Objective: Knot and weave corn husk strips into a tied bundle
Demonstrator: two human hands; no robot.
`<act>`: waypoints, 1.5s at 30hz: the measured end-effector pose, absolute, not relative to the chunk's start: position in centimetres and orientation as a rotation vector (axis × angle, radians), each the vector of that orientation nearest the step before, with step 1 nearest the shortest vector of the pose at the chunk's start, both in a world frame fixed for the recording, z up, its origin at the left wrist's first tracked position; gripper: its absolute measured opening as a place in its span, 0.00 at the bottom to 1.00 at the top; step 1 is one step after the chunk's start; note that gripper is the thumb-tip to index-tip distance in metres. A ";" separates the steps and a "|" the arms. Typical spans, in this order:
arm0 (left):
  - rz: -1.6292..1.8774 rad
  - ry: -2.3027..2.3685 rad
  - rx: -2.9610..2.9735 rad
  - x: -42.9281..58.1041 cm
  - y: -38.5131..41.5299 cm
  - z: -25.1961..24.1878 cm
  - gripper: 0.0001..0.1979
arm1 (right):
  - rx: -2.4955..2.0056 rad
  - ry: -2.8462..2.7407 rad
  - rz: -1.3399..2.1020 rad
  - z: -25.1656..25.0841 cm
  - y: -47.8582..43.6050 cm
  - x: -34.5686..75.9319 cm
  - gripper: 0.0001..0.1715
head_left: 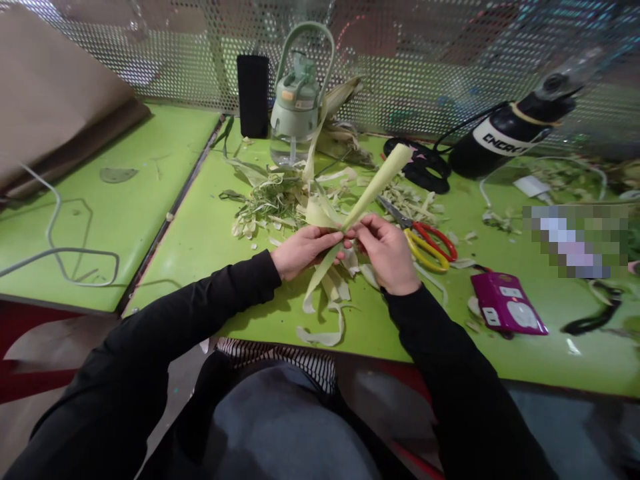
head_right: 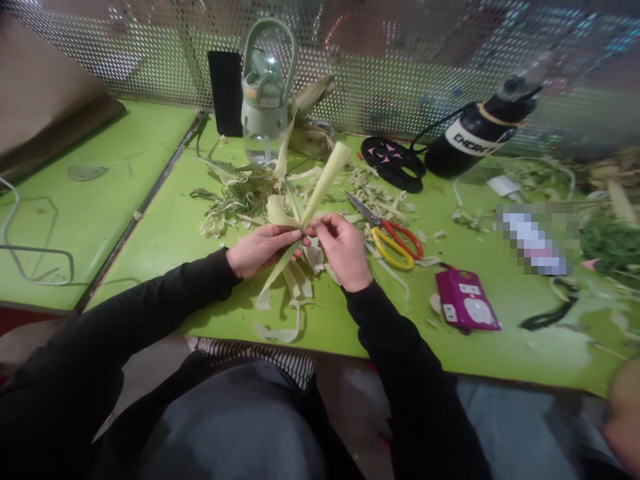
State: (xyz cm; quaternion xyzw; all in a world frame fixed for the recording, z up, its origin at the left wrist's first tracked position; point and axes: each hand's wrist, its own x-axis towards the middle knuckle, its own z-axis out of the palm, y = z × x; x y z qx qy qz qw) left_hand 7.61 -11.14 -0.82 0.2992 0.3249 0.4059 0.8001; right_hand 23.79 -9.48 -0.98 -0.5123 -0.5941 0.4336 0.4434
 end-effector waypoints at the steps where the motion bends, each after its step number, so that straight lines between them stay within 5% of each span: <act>1: 0.880 0.699 0.629 7.6 -11.1 -0.9 0.09 | -1.294 -1.489 1.020 -0.9 -9.5 23.9 0.14; 6: 0.876 0.725 0.568 7.7 -11.1 -0.8 0.11 | -1.264 -1.559 0.598 -0.2 -9.8 24.0 0.13; 20: 0.884 0.737 0.899 7.6 -11.1 -0.9 0.02 | -1.217 -1.426 1.048 -0.9 -9.7 23.9 0.21; 28: 0.784 0.561 1.013 7.1 -11.4 -0.6 0.06 | -1.194 -1.469 1.281 -0.7 -10.2 23.6 0.21; 34: 0.912 0.705 0.849 7.4 -11.1 -0.8 0.06 | -1.285 -1.731 0.420 -0.3 -10.1 24.3 0.19; 38: 0.990 0.829 0.869 7.5 -11.0 -1.1 0.07 | -1.047 -2.060 0.211 0.3 -10.8 23.8 0.27; 45: 0.928 0.852 0.975 7.6 -10.8 -1.6 0.05 | -0.894 -2.044 0.422 0.1 -11.5 23.0 0.05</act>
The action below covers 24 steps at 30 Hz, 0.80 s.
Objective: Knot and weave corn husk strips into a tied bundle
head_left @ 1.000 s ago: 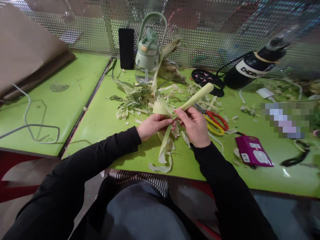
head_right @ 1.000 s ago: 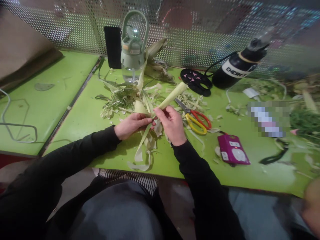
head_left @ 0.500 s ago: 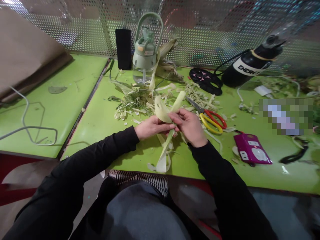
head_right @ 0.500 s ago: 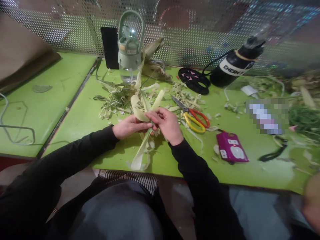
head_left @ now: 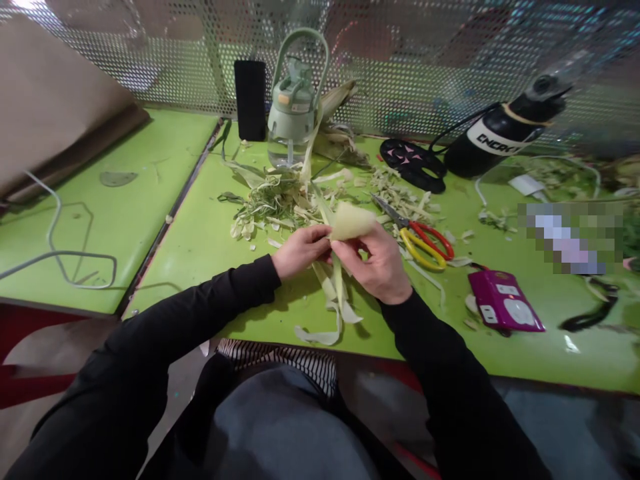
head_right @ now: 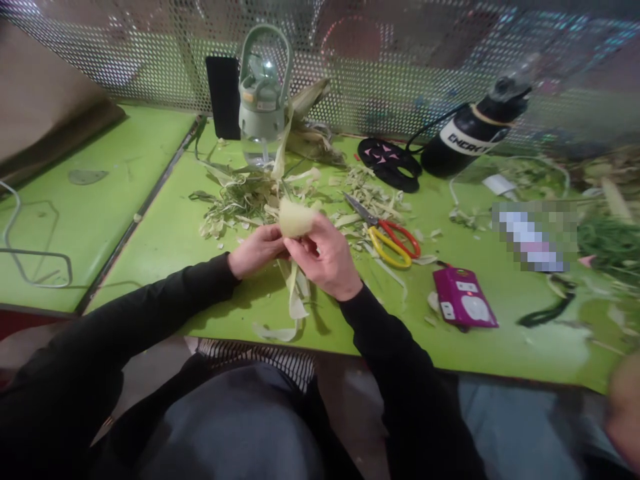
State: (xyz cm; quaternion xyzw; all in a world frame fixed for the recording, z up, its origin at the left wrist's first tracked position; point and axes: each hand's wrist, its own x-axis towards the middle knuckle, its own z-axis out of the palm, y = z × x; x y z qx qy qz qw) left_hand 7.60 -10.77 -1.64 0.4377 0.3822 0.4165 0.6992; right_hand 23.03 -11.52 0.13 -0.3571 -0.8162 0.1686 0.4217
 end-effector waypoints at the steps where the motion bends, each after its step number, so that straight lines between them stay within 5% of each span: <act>1: 0.943 0.828 0.930 7.6 -10.8 -1.5 0.04 | -0.865 -1.992 0.511 0.1 -11.5 23.1 0.04; 6: 1.009 0.769 0.825 7.6 -10.8 -1.1 0.06 | -0.892 -1.781 0.737 -0.1 -11.1 23.5 0.10; 15: 0.919 0.739 0.967 6.2 -9.9 -1.7 0.10 | -1.038 -1.867 0.369 0.1 -11.4 23.6 0.05; 24: 0.775 0.808 0.933 6.0 -9.7 -0.6 0.09 | -1.081 -1.842 0.466 -0.1 -11.2 23.9 0.07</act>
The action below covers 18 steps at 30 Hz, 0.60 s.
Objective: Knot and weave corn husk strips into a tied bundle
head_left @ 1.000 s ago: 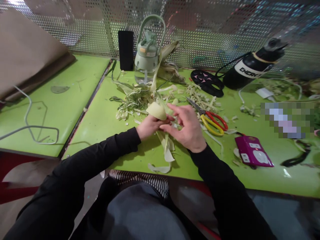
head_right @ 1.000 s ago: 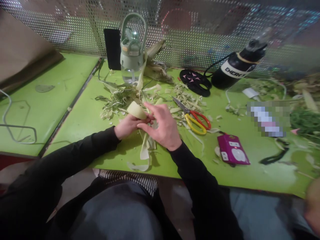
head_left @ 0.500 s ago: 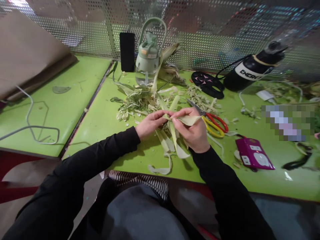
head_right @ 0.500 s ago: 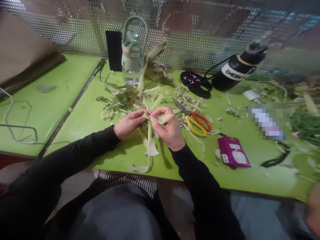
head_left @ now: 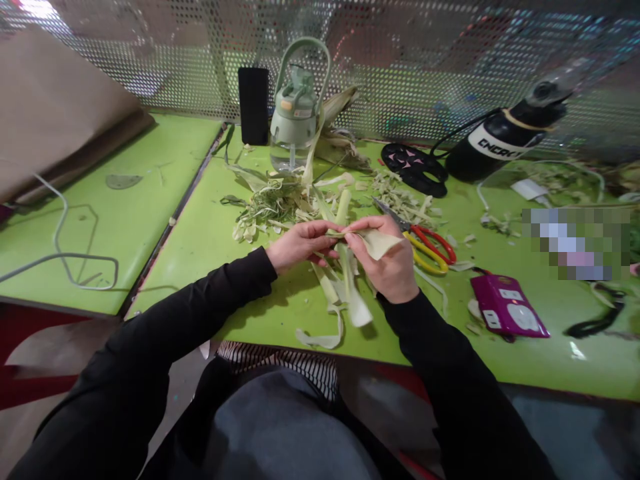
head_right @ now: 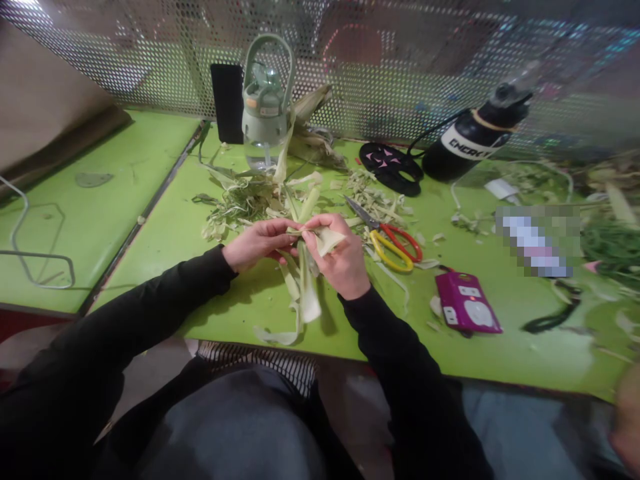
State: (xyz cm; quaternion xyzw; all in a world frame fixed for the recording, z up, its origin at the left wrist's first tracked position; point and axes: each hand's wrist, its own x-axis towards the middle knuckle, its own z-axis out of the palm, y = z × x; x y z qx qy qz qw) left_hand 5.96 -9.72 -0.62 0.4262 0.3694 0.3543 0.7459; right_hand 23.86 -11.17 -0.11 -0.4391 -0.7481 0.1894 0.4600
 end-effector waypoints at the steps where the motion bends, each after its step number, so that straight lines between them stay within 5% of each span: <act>1: 0.776 0.811 0.935 6.0 -9.8 -0.6 0.08 | -1.084 -1.834 0.478 -0.1 -11.2 23.8 0.07; 18: 0.947 0.827 0.664 6.6 -10.6 0.1 0.07 | -1.013 -2.058 0.419 -0.1 -10.4 24.4 0.02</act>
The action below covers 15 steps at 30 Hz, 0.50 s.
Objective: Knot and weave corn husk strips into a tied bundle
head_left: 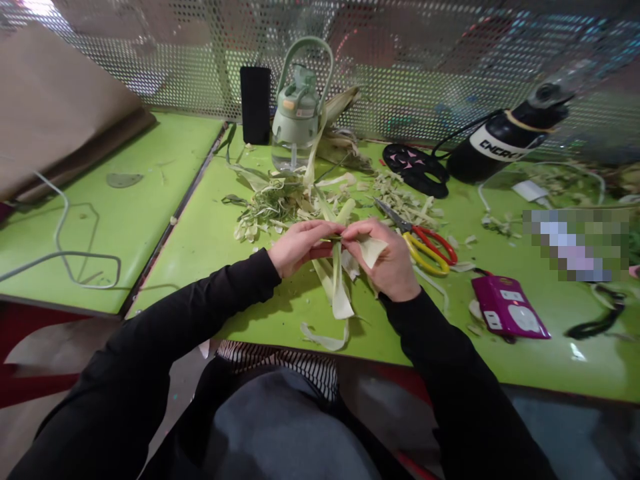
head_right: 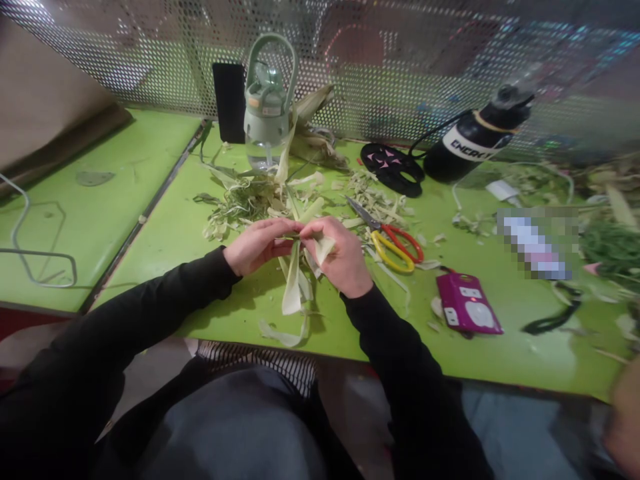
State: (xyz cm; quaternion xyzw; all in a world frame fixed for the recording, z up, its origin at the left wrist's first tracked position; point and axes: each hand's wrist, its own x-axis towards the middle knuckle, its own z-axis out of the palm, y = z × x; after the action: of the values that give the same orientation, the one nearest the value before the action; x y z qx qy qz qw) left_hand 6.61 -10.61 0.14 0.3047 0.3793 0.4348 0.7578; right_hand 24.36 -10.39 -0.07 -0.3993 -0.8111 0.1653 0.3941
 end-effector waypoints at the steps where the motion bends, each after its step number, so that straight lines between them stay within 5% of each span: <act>1: 0.951 0.841 0.651 6.7 -10.6 0.1 0.06 | -1.011 -2.075 0.419 0.0 -10.4 24.4 0.02; 7: 0.958 0.866 0.617 6.7 -10.5 -0.1 0.15 | -1.088 -2.002 0.508 0.1 -10.2 24.4 0.05; 15: 0.975 0.845 0.700 6.5 -10.5 -0.9 0.08 | -1.125 -2.008 0.498 -0.1 -10.3 24.5 0.04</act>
State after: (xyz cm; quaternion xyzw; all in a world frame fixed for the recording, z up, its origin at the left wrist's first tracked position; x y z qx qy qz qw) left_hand 6.51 -10.48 -0.87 0.3194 0.3856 0.4449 0.7425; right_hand 24.52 -10.28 -0.06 -0.4411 -0.7876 0.1954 0.3832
